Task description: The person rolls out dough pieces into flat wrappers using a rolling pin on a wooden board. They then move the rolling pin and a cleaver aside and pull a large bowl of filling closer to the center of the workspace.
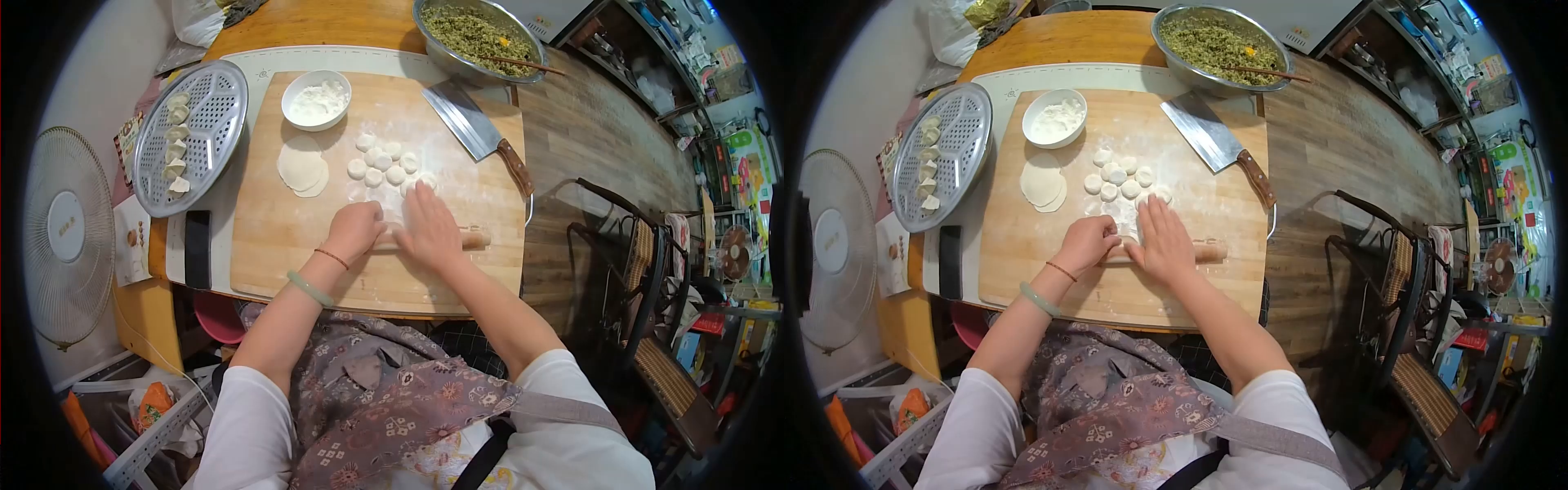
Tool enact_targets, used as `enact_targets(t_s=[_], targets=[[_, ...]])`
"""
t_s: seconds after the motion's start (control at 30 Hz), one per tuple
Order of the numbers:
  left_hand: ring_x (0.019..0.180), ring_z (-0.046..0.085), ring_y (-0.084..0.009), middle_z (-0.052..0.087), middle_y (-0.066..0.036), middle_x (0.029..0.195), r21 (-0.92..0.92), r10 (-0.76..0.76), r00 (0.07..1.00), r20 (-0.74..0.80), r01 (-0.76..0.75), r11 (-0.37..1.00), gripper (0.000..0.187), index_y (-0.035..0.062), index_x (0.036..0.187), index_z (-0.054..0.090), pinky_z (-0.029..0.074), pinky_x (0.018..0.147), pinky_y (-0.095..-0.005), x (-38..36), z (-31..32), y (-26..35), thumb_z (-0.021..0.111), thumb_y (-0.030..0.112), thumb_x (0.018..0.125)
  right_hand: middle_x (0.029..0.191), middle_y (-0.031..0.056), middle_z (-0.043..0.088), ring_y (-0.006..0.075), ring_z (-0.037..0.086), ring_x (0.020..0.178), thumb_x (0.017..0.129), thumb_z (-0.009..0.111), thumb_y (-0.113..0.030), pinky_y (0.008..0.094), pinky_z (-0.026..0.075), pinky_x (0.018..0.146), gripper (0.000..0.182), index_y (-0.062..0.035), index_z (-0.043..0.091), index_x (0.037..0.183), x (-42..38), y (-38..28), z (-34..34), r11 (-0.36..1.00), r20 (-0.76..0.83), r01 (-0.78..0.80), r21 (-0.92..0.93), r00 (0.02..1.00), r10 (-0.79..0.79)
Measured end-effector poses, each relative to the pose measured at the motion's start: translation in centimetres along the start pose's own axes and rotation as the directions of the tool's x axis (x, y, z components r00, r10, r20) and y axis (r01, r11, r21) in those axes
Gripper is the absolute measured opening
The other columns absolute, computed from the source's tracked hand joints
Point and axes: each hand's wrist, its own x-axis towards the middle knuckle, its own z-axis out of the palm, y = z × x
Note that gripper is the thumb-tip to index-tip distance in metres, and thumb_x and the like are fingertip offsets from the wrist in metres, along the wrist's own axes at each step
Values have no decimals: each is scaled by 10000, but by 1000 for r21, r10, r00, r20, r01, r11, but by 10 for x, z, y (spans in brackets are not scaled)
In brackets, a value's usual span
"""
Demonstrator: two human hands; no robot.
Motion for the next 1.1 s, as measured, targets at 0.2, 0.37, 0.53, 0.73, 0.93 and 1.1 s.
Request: enact_targets(t_s=[0.2, 0.37, 0.53, 0.73, 0.93, 1.1], targets=[[740, 610, -353, 631, -175, 752, -153, -115, 989, 88, 128, 980, 145, 55, 800, 627, 486, 677, -413, -21, -6, -9, 654, 181, 734, 1369, 164, 428, 314, 386, 1280, 805, 596, -389, 419, 293, 1060, 682, -17, 398, 1340, -67, -14, -14, 986, 225, 145, 79, 961, -160], [733, 610, -345, 629, -172, 742, -33, -39, 998, -44, 37, 999, 129, 50, 791, 624, 485, 665, -398, -2, -10, 2, 650, 166, 741, 1372, 185, 416, 314, 371, 1292, 802, 598, -385, 420, 285, 1067, 699, -6, 382, 1348, 2, 0, 0, 1000, 14, 3, -15, 1000, -2], [680, 624, -266, 638, -127, 732, -152, -102, 994, 38, 107, 983, 168, 32, 794, 622, 492, 619, -334, -18, -4, -16, 705, 156, 716, 1384, 206, 389, 320, 369, 1292, 803, 611, -342, 434, 280, 1067, 686, 12, 378, 1342, -75, -22, -24, 987, 234, 108, 123, 963, -134], [722, 606, -338, 629, -169, 747, -118, -74, 996, -56, 67, 991, 168, 37, 783, 627, 484, 661, -393, -14, -8, -3, 669, 187, 720, 1387, 195, 391, 318, 363, 1299, 815, 600, -330, 443, 273, 1071, 652, 10, 392, 1330, -5, -1, -2, 997, 106, 71, 5, 992, -71], [751, 615, -341, 635, -173, 757, -158, -114, 993, 35, 119, 980, 176, 37, 775, 631, 488, 673, -401, -22, -10, -17, 667, 200, 718, 1380, 194, 399, 319, 376, 1288, 832, 563, -363, 448, 283, 1063, 641, 16, 400, 1322, -71, -18, -14, 984, 210, 111, 141, 968, -139], [735, 613, -337, 632, -168, 750, -170, -172, 983, 71, 182, 968, 176, 41, 785, 632, 489, 666, -392, -22, -10, -8, 665, 203, 724, 1389, 184, 394, 315, 361, 1303, 803, 605, -370, 437, 270, 1075, 707, 6, 365, 1352, -16, -3, 2, 995, 140, 97, -20, 986, -93]])
